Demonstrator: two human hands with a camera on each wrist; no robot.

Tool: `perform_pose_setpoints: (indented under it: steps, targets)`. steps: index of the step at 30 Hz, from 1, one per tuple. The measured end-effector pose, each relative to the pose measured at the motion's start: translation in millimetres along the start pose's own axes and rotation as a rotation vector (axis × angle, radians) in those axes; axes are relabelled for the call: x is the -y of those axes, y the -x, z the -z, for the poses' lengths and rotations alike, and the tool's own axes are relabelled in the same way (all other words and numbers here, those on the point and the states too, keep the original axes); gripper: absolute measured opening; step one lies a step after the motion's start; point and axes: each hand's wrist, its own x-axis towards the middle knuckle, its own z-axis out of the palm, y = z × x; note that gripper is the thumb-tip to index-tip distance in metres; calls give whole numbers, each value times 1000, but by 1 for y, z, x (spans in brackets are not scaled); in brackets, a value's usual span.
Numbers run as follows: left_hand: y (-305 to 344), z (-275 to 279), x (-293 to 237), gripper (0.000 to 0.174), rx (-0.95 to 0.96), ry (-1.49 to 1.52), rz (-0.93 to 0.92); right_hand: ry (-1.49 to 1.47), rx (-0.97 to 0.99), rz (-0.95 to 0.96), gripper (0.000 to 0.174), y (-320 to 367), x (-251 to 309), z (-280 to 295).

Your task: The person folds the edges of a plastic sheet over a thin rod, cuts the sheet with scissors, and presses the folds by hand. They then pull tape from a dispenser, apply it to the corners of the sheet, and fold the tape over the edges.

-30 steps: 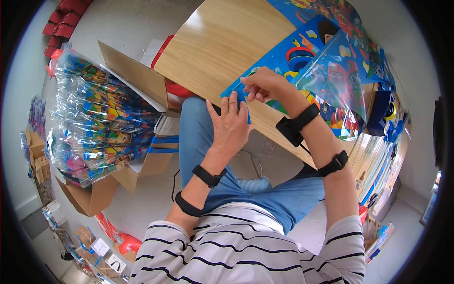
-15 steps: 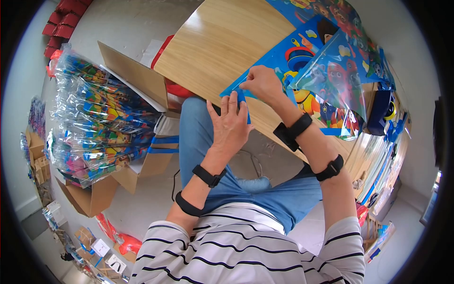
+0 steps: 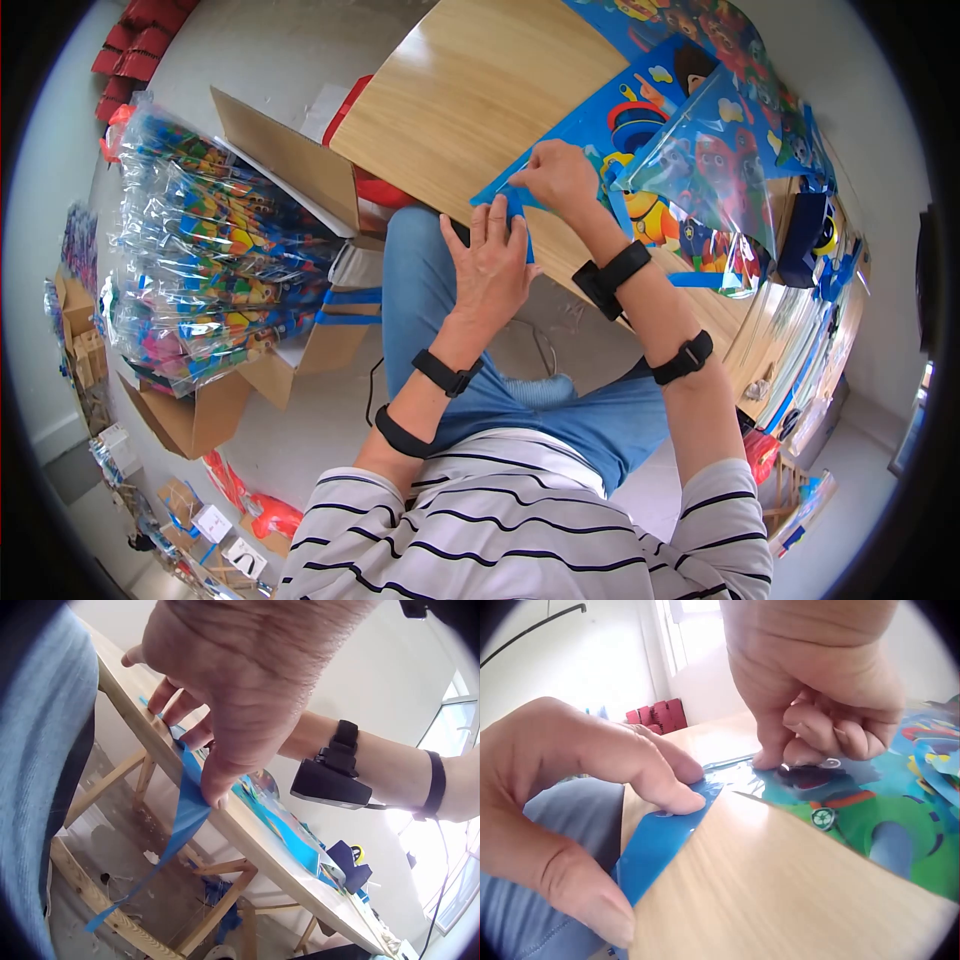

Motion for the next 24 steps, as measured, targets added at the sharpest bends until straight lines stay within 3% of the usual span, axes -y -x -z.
perform_pose_setpoints:
  steps: [5, 11, 14, 20, 23, 24]
  targets:
    - [0, 2, -1, 67, 6, -8, 3, -18, -23, 21, 26, 8, 4, -19]
    - [2, 2, -1, 69, -22, -8, 1, -206, 145, 10, 32, 7, 2, -6]
    - [3, 2, -2, 70, -13, 24, 12, -34, 15, 62, 32, 16, 10, -10]
    - [1, 1, -3, 70, -33, 3, 29, -87, 55, 50, 29, 15, 7, -10]
    - [3, 3, -8, 68, -10, -33, 18, 36, -125, 146, 24, 15, 5, -40]
    - [-1, 5, -8, 67, -12, -51, 3, -45, -141, 111, 22, 19, 4, -33]
